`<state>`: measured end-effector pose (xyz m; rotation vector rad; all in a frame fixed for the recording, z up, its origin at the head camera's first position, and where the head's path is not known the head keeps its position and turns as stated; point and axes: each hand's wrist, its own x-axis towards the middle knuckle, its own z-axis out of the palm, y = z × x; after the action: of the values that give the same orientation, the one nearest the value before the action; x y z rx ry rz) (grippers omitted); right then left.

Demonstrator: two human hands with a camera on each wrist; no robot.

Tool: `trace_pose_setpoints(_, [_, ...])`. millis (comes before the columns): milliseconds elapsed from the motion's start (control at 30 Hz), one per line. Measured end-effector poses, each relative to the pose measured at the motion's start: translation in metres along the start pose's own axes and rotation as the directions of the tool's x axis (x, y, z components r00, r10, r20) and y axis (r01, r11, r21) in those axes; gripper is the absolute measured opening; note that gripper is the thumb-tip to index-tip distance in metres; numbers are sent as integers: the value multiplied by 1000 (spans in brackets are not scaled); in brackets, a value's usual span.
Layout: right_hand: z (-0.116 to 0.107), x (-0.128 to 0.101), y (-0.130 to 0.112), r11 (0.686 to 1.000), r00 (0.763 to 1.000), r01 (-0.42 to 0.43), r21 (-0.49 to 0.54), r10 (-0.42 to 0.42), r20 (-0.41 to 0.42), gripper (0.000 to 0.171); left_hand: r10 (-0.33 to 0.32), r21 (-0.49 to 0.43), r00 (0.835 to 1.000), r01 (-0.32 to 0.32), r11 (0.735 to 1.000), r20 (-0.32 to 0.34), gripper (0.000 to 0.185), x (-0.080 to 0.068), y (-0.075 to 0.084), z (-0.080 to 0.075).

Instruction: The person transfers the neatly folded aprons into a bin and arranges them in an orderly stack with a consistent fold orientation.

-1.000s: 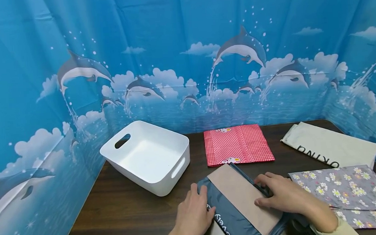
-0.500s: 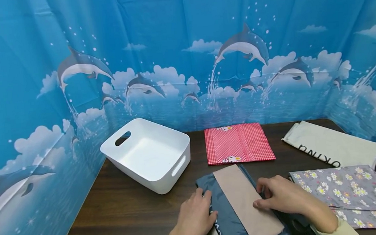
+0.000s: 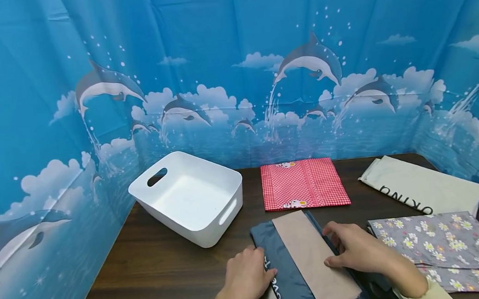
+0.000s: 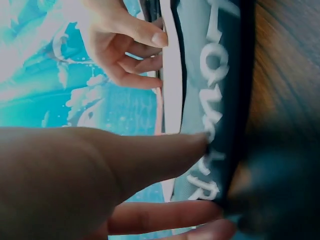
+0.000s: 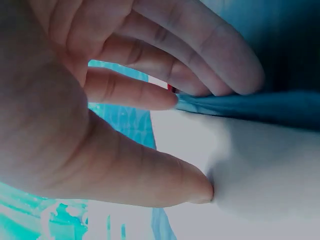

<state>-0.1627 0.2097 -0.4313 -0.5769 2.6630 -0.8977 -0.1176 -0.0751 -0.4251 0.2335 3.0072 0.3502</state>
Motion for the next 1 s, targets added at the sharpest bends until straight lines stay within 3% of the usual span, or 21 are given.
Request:
trace_pose_setpoints(100, [1, 0, 0, 999, 1000, -9, 32, 9, 4, 60, 13, -26, 999, -14, 1000, -29, 42, 2, -1, 2])
trace_pose_setpoints(367, [6, -1, -1, 1000, 1000, -21, 18, 20, 23, 55, 34, -206, 999, -33, 978, 1, 47, 0, -4, 6])
trace_pose_setpoints(567, [3, 3, -4, 1000, 1000, 4, -8, -5, -18, 56, 72, -273, 996, -84, 958, -55, 63, 22, -18, 36])
trace_pose_setpoints(700, [5, 5, -7, 997, 998, -59, 44, 59, 4, 57, 87, -349, 995, -97, 932, -47, 70, 32, -28, 53])
trace_pose_setpoints(833, [10, 4, -11, 979, 987, -160, 127, 157, 32, 58, 61, -409, 998, -61, 910, -12, 76, 36, -32, 64])
trace_pose_setpoints(1000, [11, 5, -16, 952, 966, -259, 165, 260, 19, 66, 50, -437, 998, -55, 898, -23, 81, 38, -33, 66])
